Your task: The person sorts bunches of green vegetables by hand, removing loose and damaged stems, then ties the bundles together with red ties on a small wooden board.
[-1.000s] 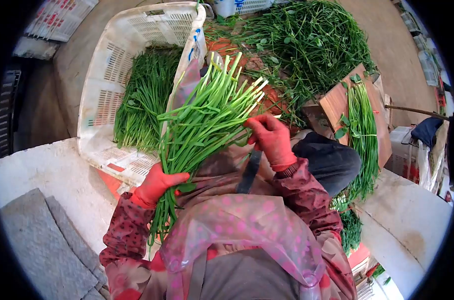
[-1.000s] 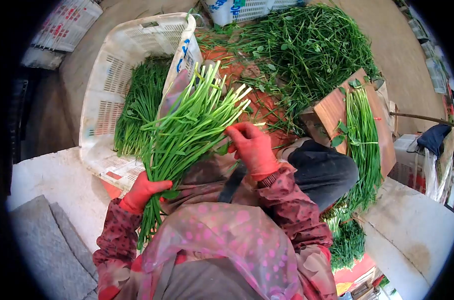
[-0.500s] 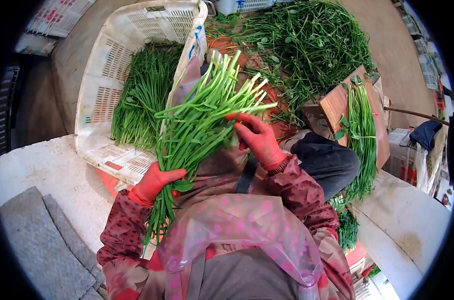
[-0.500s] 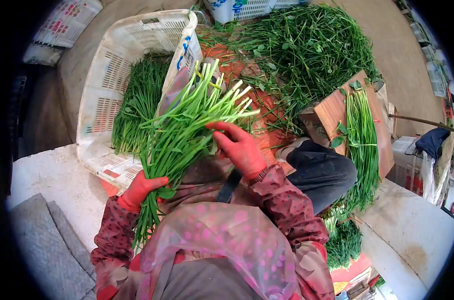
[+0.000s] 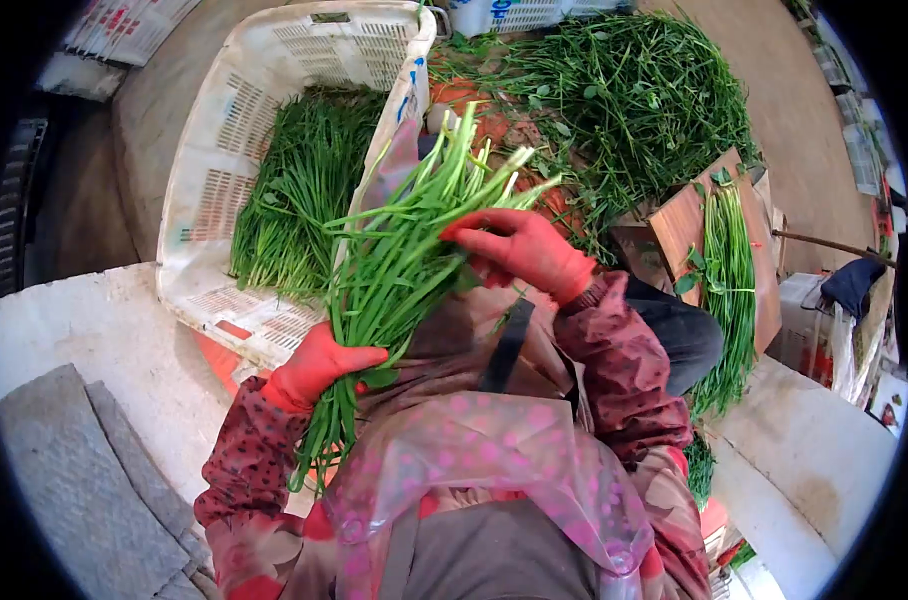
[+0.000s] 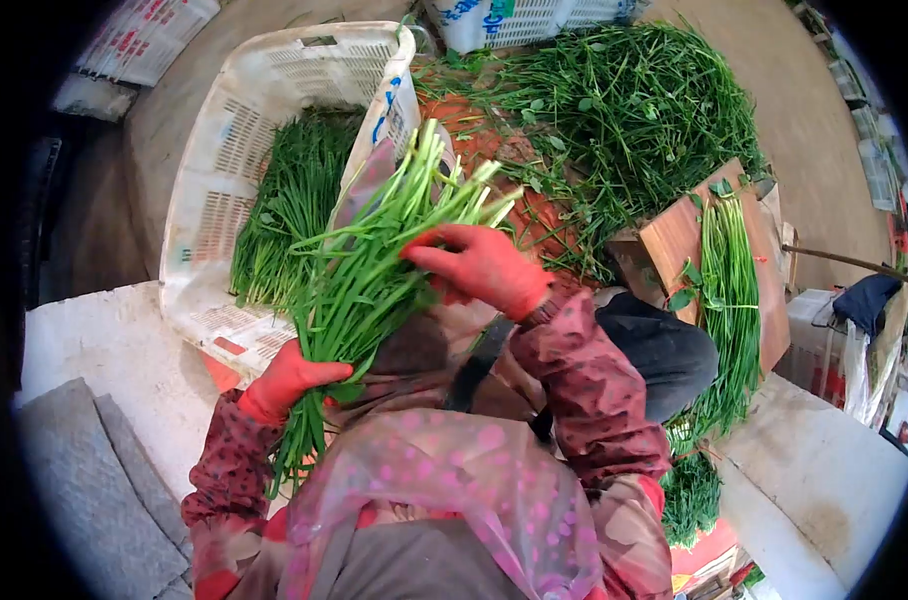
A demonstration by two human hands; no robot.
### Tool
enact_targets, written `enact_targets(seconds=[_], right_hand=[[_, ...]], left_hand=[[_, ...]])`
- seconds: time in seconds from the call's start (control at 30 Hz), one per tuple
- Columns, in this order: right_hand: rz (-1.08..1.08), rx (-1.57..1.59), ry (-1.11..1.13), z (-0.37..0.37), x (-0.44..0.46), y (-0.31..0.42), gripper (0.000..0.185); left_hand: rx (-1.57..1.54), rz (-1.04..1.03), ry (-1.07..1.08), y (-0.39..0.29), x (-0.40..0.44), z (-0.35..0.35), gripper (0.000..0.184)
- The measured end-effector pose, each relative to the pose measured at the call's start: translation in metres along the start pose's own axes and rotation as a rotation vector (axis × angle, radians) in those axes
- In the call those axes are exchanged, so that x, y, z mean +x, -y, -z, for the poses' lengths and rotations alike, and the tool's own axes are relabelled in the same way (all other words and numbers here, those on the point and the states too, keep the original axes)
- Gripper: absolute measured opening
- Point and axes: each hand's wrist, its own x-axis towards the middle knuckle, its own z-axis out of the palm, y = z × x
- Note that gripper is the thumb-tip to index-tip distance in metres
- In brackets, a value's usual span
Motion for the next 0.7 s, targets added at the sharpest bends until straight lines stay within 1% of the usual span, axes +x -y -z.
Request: enact_targets(seconds=[0.07, 0.13, 0.17, 0.2, 0.27, 0.3, 0.37, 0.4, 0.47, 0.5, 0.53, 0.6, 0.63, 0.67, 0.7], right_hand=[[-0.083, 0.012, -0.167, 0.011, -0.021, 0.001, 0.028], [0.179, 0.219, -0.315, 0.023, -0.046, -0.003, 0.028], [0.244, 0.221, -0.401, 0.026, -0.052, -0.016, 0.026], [0.246, 0.22, -0.398, 0.023, -0.053, -0.028, 0.026], [-0.06, 0.103, -0.238, 0.019, -0.055, -0.054, 0.025], [-0.077, 0.13, -0.264, 0.007, -0.051, -0.067, 0.025], [-0.128, 0.207, -0.294, -0.009, -0.039, -0.074, 0.021], [-0.13, 0.208, -0.292, -0.013, -0.032, -0.069, 0.021], [0.089, 0.245, -0.263, -0.022, -0.021, -0.055, 0.02], [0.18, 0.339, -0.234, -0.025, -0.02, -0.051, 0.023], [0.187, 0.34, -0.23, -0.027, -0.017, -0.045, 0.023], [0.248, 0.171, -0.262, -0.026, -0.007, -0.031, 0.026], [0.206, 0.057, -0.213, -0.025, -0.001, -0.025, 0.026], [0.207, 0.059, -0.216, -0.024, 0.002, -0.022, 0.026], [0.103, 0.069, -0.149, -0.024, 0.006, -0.019, 0.027]], left_hand=[[0.075, -0.119, -0.047, 0.008, 0.004, 0.001, 0.037], [0.052, -0.082, -0.02, 0.008, 0.004, 0.002, 0.036], [0.04, -0.046, 0.003, 0.007, 0.004, 0.004, 0.036], [0.038, -0.048, 0.001, 0.011, 0.005, 0.005, 0.036], [0.052, -0.16, -0.031, 0.021, 0.012, 0.007, 0.033], [0.057, -0.16, -0.022, 0.016, 0.011, 0.007, 0.033], [0.019, 0.029, -0.012, 0.007, 0.006, 0.005, 0.032], [0.019, 0.031, -0.014, 0.008, 0.005, 0.005, 0.032], [0.009, 0.032, 0.001, 0.01, 0.005, 0.008, 0.032], [0.016, 0.028, -0.004, 0.01, 0.006, 0.009, 0.032], [0.04, -0.013, -0.012, 0.012, 0.008, 0.01, 0.032], [0.057, -0.056, -0.026, 0.005, 0.005, 0.004, 0.032], [0.007, -0.008, -0.012, 0.0, 0.001, 0.001, 0.028], [-0.042, 0.039, 0.003, -0.005, -0.001, -0.002, 0.025], [-0.043, 0.036, 0.003, -0.005, 0.0, 0.0, 0.025]])
